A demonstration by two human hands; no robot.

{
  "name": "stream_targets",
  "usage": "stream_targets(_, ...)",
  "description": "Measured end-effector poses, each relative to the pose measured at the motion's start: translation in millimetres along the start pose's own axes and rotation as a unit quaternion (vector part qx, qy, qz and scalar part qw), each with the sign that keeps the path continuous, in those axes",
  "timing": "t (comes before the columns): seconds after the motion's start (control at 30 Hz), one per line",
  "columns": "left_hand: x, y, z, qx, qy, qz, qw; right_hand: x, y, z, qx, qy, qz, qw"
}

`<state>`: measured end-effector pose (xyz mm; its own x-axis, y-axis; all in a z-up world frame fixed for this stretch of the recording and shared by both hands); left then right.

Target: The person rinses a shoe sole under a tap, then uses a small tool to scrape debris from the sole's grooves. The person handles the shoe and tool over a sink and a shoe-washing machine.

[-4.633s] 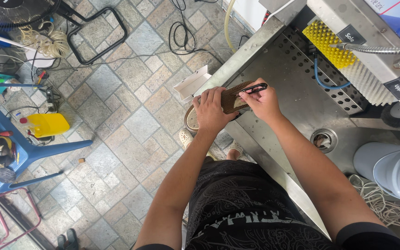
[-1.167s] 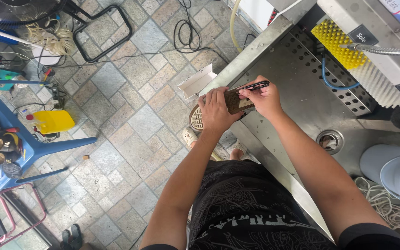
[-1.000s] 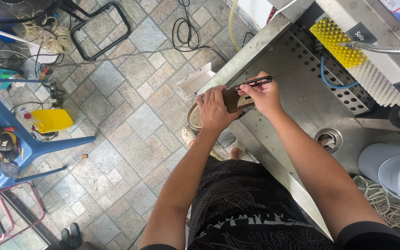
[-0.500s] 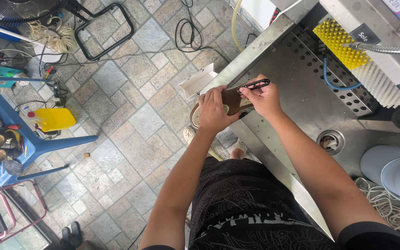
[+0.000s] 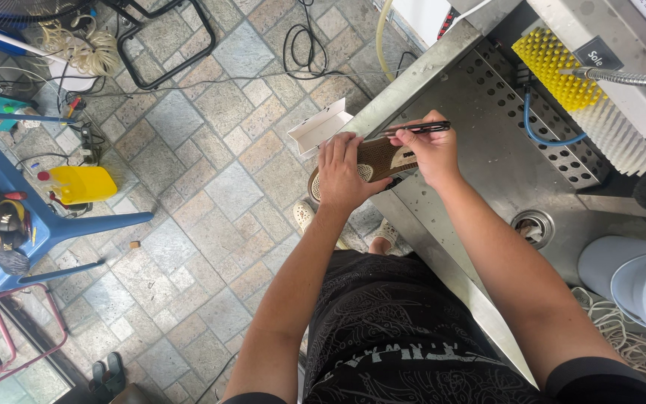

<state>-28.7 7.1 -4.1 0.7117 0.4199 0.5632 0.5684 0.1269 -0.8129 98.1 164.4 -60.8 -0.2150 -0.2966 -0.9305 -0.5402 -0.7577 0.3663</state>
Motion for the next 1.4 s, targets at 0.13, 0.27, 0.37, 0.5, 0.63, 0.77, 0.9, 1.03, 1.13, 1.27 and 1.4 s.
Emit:
stream_targets(0.13,6,-8,-2,0.0,-0.04,0.044,0.998,6,8,-2,-0.055,0.005,-0.071,0.996)
stream_targets(0.27,2,-4,-2,-0.016,-0.039,0.009,0.999,8,14,0,-0.081,0.01,-0.098,0.992)
stream_targets(0.37,0,-4,-1,-0.011,-0.031,0.012,0.999,5,18,3,-0.09,0.002,-0.121,0.989)
stream_targets(0.5,-1,-4,-1,-0.02,-0.034,0.018,0.999,2,19,4,-0.086,0.008,-0.129,0.988)
stream_targets(0.63,-1,-4,-2,-0.03,-0.04,0.013,0.999,0,20,4,-0.087,0.011,-0.156,0.984)
stream_targets(0.77,-1,-5,1,-0.032,-0.037,0.019,0.999,-3,23,6,-0.096,0.006,-0.177,0.98)
stream_targets(0.9,-2,-5,0,-0.038,-0.042,0.013,0.998,-4,22,13,-0.069,0.042,0.0,0.997)
stream_targets(1.03,-2,-6,0,-0.042,-0.039,0.01,0.998,-4,17,13,-0.026,0.022,0.005,0.999)
stream_targets(1.13,-1,-6,1,-0.036,-0.037,0.007,0.999,4,15,7,-0.056,0.021,-0.056,0.997)
stream_targets(1.27,0,-6,1,-0.033,-0.038,0.014,0.999,13,13,4,-0.069,0.012,-0.085,0.994)
stream_targets(1.4,-1,-6,0,-0.044,-0.044,0.014,0.998,11,18,6,-0.083,-0.004,-0.122,0.989)
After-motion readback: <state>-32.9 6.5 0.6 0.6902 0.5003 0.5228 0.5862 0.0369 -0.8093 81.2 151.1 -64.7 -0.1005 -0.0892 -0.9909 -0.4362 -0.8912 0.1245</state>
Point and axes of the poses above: each hand's wrist, its own z-axis towards the middle knuckle, its own y-axis out of the palm, x = y × z, the point moved 3 cm from there along z, towards the middle knuckle, and after that the axes turned 13 degrees about -x, right-handed, at the moved point
